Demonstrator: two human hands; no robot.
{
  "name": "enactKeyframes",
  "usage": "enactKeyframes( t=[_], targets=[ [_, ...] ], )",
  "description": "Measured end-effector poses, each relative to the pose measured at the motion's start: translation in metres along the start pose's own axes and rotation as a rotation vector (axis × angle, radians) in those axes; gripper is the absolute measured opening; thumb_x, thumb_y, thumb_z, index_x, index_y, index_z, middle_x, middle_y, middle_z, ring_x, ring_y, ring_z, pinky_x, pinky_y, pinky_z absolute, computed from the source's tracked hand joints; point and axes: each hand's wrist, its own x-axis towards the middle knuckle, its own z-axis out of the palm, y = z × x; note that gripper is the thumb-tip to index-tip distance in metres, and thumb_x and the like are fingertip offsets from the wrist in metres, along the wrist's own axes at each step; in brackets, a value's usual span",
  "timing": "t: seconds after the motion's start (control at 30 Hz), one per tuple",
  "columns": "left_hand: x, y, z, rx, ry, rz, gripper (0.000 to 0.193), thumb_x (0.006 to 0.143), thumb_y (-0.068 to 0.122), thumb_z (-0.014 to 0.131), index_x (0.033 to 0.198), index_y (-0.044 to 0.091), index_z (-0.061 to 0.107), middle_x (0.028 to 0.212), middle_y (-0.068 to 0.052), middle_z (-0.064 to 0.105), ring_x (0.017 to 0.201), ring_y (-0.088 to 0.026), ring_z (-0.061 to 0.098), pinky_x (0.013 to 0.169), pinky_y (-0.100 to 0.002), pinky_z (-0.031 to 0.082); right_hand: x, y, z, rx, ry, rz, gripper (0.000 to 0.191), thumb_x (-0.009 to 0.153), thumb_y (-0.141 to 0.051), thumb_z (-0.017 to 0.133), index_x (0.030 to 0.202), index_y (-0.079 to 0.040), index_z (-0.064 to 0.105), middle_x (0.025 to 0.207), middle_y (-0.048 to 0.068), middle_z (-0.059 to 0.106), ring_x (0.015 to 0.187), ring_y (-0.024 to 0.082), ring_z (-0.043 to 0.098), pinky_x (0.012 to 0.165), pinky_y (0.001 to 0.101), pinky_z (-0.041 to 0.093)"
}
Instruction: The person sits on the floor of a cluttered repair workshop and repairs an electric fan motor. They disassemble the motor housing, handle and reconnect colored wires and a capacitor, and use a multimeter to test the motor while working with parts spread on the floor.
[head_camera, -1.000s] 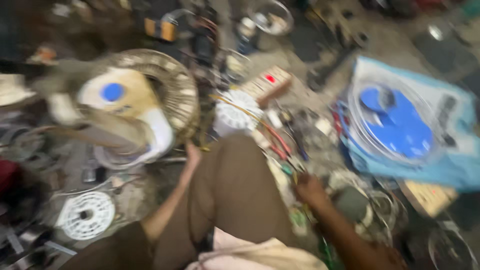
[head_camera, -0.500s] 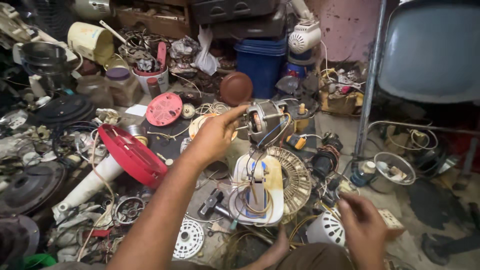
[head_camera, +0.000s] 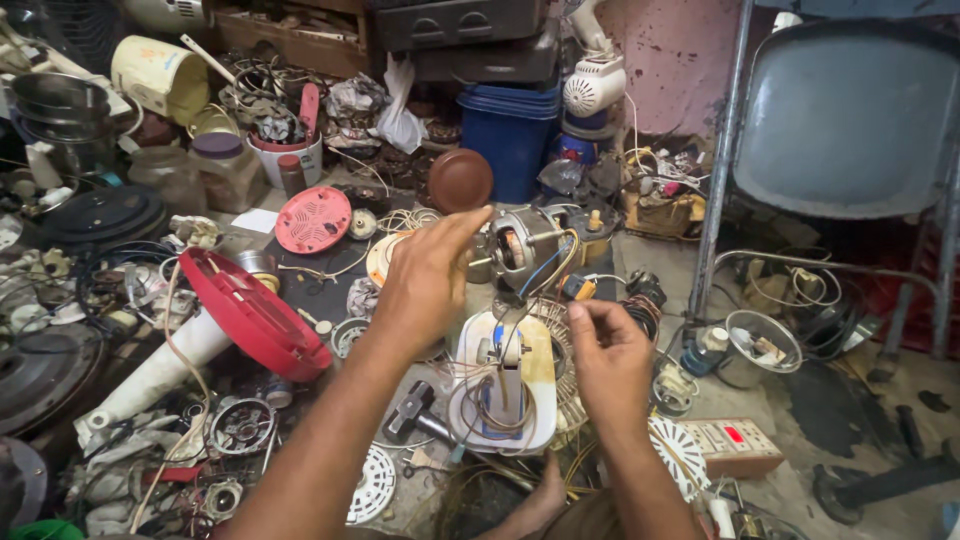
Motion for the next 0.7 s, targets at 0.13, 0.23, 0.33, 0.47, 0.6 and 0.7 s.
enactKeyframes(
  t=[0.13,0.23,0.33,0.47,0.6,0.7],
  targets=[
    [0.002,0.011,0.003,-0.02,0.008,0.102,0.05,0.09,-0.007,0.057,0.136,0.012,0.062,0.131,-0.016,0.068,0.123,-0.035,0.063,0.105,-0.045,0.046,0.023,-0.012,-0.012,-0.087,0.081,-0.036,0.033,0.102,-0.022,0.062,0.13,-0.004,0.06,0.095,0.008,0.064,0.075,0.011,0.057,0.062,0.0245,0.047],
    [0.001,0.0,0.01,-0.084,-0.033,0.058,0.05,0.093,-0.006,0.055,0.137,0.015,0.062,0.133,-0.013,0.068,0.125,-0.033,0.063,0.107,-0.043,0.049,0.075,-0.027,-0.017,-0.42,0.102,-0.669,0.036,0.113,-0.017,0.056,0.142,0.005,0.056,0.135,0.017,0.062,0.121,0.024,0.059,0.101,0.0358,0.047],
    [-0.007,-0.031,0.022,-0.234,-0.04,-0.013,0.048,0.098,-0.001,0.053,0.143,0.014,0.057,0.135,-0.014,0.067,0.127,-0.031,0.063,0.108,-0.042,0.048,0.114,-0.024,-0.009,-0.052,-0.206,-0.241,0.043,0.109,-0.032,0.06,0.139,-0.002,0.06,0.125,0.002,0.065,0.111,0.01,0.06,0.098,0.0281,0.048],
    [-0.042,-0.075,0.05,-0.865,0.187,-0.412,0.046,0.107,0.016,0.048,0.152,0.009,0.043,0.136,-0.014,0.065,0.129,-0.025,0.063,0.108,-0.039,0.05,0.114,-0.006,-0.008,-0.001,-0.296,-0.088,0.04,0.1,-0.034,0.069,0.125,-0.003,0.065,0.105,0.002,0.066,0.093,0.01,0.063,0.081,0.0287,0.055],
    [-0.134,-0.078,0.092,-0.766,-0.032,-0.515,0.081,0.086,0.023,0.072,0.156,0.007,0.035,0.142,-0.017,0.057,0.13,-0.027,0.054,0.108,-0.037,0.043,0.111,-0.003,-0.003,0.084,-0.302,-0.17,0.035,0.103,-0.032,0.07,0.121,-0.003,0.062,0.102,0.0,0.065,0.091,0.008,0.063,0.076,0.0258,0.057],
    [-0.171,-0.065,0.123,-0.743,-0.346,-0.645,0.096,0.075,0.022,0.083,0.154,0.01,0.03,0.137,-0.016,0.059,0.128,-0.024,0.058,0.108,-0.037,0.045,0.117,0.001,0.012,0.175,-0.286,0.126,0.033,0.097,-0.036,0.062,0.118,-0.011,0.062,0.085,-0.002,0.065,0.063,0.008,0.062,0.051,0.026,0.053]
  ],
)
